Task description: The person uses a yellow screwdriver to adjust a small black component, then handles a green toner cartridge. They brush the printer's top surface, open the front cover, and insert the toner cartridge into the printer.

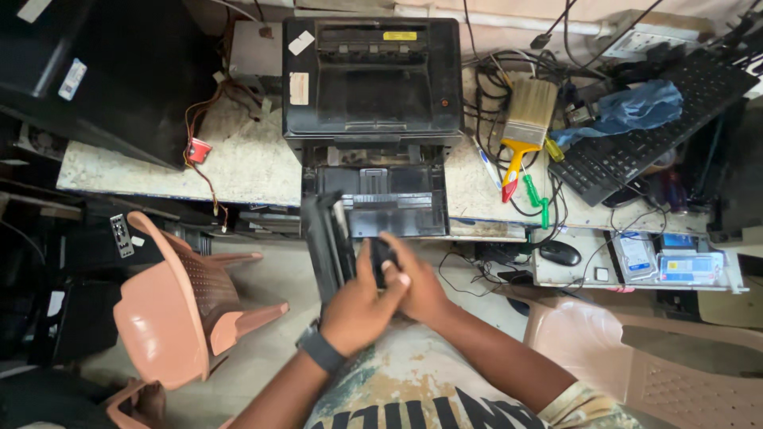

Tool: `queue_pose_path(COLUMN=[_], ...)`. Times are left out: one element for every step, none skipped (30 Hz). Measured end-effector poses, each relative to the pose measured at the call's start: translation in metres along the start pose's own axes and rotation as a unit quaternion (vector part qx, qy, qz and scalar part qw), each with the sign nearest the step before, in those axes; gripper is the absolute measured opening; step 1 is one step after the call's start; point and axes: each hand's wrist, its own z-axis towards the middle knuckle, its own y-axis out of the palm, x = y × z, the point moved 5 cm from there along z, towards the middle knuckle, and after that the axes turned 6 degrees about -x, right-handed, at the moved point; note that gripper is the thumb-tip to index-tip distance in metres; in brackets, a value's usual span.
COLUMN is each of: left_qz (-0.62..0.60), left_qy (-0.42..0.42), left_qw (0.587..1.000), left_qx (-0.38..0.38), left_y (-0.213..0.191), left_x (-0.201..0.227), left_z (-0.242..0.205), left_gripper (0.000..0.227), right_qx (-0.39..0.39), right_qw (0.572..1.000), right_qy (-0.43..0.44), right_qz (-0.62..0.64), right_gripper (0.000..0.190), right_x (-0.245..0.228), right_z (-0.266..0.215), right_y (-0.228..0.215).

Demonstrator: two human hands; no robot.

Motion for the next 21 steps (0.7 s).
queue_pose_path(left_qz=[-0.020,-0.040,-0.058,-0.076,-0.096,-0.116,-0.139,-0.162,-0.183,-0.271,-0.357,-0.439,-0.465,-0.491,-0.517,-0.509,-0.501,-0.492,-0.512,-0.531,-0.549], left_qy=[0.080,0.158,0.236,0.225,0.214,0.202,0.156,0.110,0.064,0.089,0.114,0.139,0.129,0.119,0.111,0.108,0.107,0.106,0.091,0.076,0.059], left_qw=[0.995,0.981,0.959,0.964,0.969,0.972,0.978,0.980,0.977,0.955,0.924,0.885,0.873,0.860,0.845,0.851,0.857,0.863,0.853,0.843,0.833], left_qx=[0.050,0.100,0.149,0.115,0.080,0.045,0.002,-0.041,-0.084,-0.076,-0.070,-0.064,-0.069,-0.074,-0.077,-0.068,-0.057,-0.046,-0.036,-0.027,-0.018], left_y=[-0.003,-0.002,-0.002,0.006,0.015,0.024,0.033,0.042,0.050,0.049,0.049,0.049,0.053,0.054,0.055,0.056,0.057,0.056,0.058,0.059,0.058], left_x=[0.011,0.017,0.020,0.013,0.002,-0.010,-0.025,-0.040,-0.055,-0.062,-0.068,-0.074,-0.080,-0.083,-0.084,-0.082,-0.077,-0.073,-0.070,-0.067,-0.069], left_z=[-0.014,-0.029,-0.043,-0.046,-0.047,-0.043,-0.031,-0.019,-0.006,0.008,0.021,0.028,0.034,0.042,0.048,0.052,0.057,0.061,0.063,0.066,0.067], left_gripper=[0.083,0.074,0.066,0.061,0.057,0.052,0.053,0.054,0.056,0.056,0.056,0.056,0.057,0.058,0.059,0.059,0.058,0.058,0.057,0.057,0.057], right_qx=[0.026,0.051,0.074,0.094,0.113,0.131,0.134,0.136,0.137,0.141,0.147,0.153,0.129,0.105,0.079,0.080,0.080,0.080,0.076,0.072,0.070], right_qw=[0.994,0.977,0.949,0.936,0.920,0.901,0.881,0.860,0.836,0.813,0.787,0.759,0.765,0.771,0.777,0.771,0.766,0.761,0.756,0.752,0.746], right_qy=[0.067,0.134,0.201,0.181,0.163,0.144,0.174,0.203,0.230,0.263,0.296,0.328,0.308,0.288,0.267,0.265,0.261,0.257,0.255,0.252,0.252], right_qz=[0.079,0.156,0.233,0.286,0.337,0.387,0.418,0.448,0.478,0.501,0.522,0.541,0.550,0.558,0.565,0.574,0.582,0.591,0.598,0.604,0.612], right_gripper=[0.049,0.049,0.049,0.049,0.049,0.049,0.050,0.052,0.053,0.053,0.054,0.055,0.052,0.049,0.047,0.042,0.037,0.031,0.030,0.029,0.028], right_x=[0.012,0.024,0.035,0.039,0.041,0.043,0.045,0.047,0.047,0.048,0.049,0.050,0.047,0.046,0.045,0.047,0.049,0.052,0.054,0.057,0.058], right_z=[0.000,-0.001,-0.003,-0.002,-0.002,-0.004,-0.008,-0.013,-0.014,-0.014,-0.017,-0.020,-0.018,-0.017,-0.015,-0.016,-0.017,-0.017,-0.018,-0.019,-0.021], right_y=[0.001,0.004,0.007,0.008,0.007,0.006,0.006,0.007,0.009,0.010,0.010,0.012,0.012,0.012,0.012,0.012,0.014,0.015,0.017,0.019,0.023])
